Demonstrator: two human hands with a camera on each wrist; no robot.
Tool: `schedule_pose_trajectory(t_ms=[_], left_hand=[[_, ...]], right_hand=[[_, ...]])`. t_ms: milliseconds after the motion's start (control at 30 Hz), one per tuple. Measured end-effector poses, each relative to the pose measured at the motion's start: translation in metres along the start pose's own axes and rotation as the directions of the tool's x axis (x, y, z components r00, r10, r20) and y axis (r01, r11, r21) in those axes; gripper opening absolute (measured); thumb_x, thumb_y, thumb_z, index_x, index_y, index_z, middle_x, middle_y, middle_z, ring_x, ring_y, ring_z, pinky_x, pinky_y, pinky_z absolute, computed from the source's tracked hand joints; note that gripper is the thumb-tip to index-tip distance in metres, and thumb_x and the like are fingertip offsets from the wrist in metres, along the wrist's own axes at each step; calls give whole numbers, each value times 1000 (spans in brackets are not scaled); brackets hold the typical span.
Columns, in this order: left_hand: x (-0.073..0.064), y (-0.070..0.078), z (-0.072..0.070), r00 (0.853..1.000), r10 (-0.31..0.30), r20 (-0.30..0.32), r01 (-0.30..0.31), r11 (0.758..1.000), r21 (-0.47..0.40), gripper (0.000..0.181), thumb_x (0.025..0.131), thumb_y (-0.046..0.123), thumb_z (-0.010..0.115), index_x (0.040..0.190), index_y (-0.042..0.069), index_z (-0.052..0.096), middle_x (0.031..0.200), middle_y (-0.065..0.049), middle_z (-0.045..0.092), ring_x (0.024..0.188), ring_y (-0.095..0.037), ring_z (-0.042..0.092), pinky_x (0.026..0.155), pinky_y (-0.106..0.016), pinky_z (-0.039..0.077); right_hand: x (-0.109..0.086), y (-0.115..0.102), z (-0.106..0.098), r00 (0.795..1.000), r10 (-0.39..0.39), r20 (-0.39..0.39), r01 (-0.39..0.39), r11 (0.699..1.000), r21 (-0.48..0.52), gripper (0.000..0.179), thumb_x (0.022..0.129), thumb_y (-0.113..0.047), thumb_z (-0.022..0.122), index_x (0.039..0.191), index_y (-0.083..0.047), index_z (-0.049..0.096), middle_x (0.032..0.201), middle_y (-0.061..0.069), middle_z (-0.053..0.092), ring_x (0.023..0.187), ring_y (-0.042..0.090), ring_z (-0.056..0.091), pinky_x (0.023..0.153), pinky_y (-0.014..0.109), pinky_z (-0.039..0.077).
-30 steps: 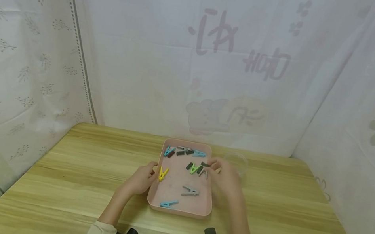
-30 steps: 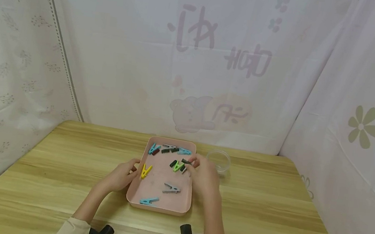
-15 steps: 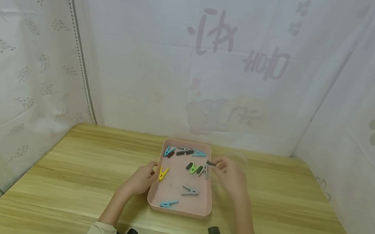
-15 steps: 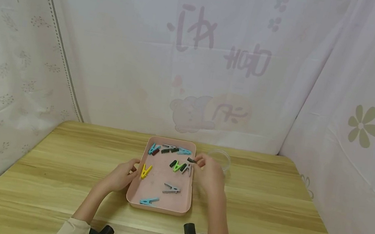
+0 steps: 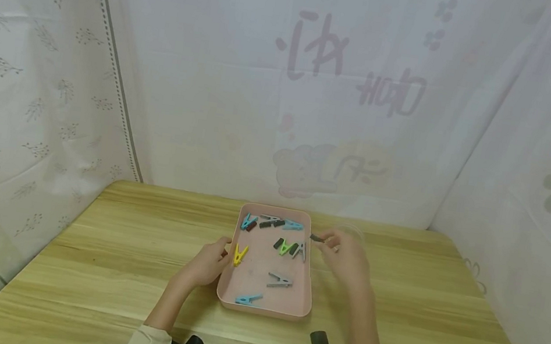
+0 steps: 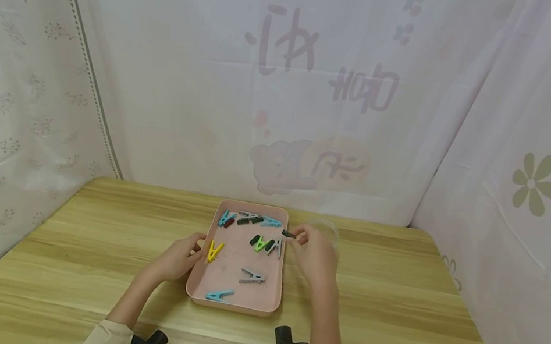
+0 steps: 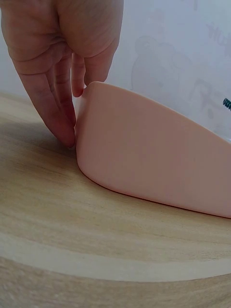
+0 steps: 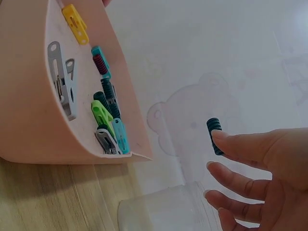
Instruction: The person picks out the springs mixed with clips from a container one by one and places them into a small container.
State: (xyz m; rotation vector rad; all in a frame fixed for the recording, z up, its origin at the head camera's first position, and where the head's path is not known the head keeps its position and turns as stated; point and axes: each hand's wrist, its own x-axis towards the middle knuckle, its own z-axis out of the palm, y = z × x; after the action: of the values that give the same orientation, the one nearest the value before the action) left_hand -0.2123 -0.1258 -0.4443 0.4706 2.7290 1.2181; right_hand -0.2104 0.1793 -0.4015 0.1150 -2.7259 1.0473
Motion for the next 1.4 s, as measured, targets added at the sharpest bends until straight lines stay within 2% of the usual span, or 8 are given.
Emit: schedule_pose_trajectory(t_ms=[233, 400, 567, 733, 967, 1167, 1400], left_hand=[[-1, 1, -1, 1000, 7, 1, -7, 1000, 10, 40, 104, 8, 46, 139, -11, 44, 102, -21, 67, 87, -25, 63, 73, -39, 54], [-2, 2, -2, 999, 50, 5, -50, 998, 26, 39, 104, 8, 45, 137, -14, 43, 103, -24, 67, 93, -30, 66, 76, -41, 57], [-1, 1, -1, 1000, 21, 3, -21, 1000, 22, 40, 104, 7, 47, 140, -12, 43, 107, -26, 67, 98, -35, 67, 80, -47, 58], [0, 1, 0, 1000, -4, 5, 4, 1000, 19, 41, 104, 8, 49, 141, -10, 43, 108, -24, 67, 97, -34, 68, 80, -46, 58], [0, 0, 0, 1000, -5, 2, 5, 1000, 13, 40, 104, 8, 49, 140, -11, 44, 108, -24, 67, 99, -34, 67, 82, -47, 57], [0, 0, 0, 1000, -10, 8, 10, 1000, 11, 41, 104, 7, 48, 141, -11, 43, 107, -24, 67, 95, -32, 68, 78, -45, 58], [0, -1, 0, 1000, -13, 6, 13, 1000, 3, 41, 104, 7, 49, 141, -11, 43, 107, -23, 67, 95, -32, 68, 78, -44, 58]], right_hand=[[-2, 2, -6, 998, 47, 32, -47, 999, -7, 23, 97, -21, 63, 115, -7, 68, 107, 16, 69, 93, 31, 67, 72, 44, 55], [1, 6, -9, 999, 42, 26, -42, 999, -19, 24, 98, -22, 65, 116, -6, 68, 107, 16, 68, 95, 31, 66, 74, 46, 55], [2, 9, -13, 999, 37, 15, -36, 999, -17, 23, 98, -22, 65, 114, -6, 68, 107, 15, 69, 94, 31, 66, 73, 45, 55], [-1, 10, -16, 999, 40, 11, -39, 999, -13, 24, 100, -24, 62, 116, -7, 67, 109, 16, 69, 98, 34, 66, 75, 47, 54], [-1, 12, -19, 999, 34, 4, -34, 999, -14, 25, 100, -24, 61, 117, -7, 67, 109, 17, 71, 98, 35, 66, 76, 49, 55], [0, 14, -21, 999, 35, 6, -35, 999, -24, 26, 100, -26, 62, 117, -7, 68, 109, 17, 71, 101, 36, 66, 76, 50, 55], [0, 18, -25, 997, 76, 28, -76, 997, -10, 31, 101, -28, 61, 122, -7, 66, 114, 20, 69, 97, 34, 68, 73, 45, 56]])
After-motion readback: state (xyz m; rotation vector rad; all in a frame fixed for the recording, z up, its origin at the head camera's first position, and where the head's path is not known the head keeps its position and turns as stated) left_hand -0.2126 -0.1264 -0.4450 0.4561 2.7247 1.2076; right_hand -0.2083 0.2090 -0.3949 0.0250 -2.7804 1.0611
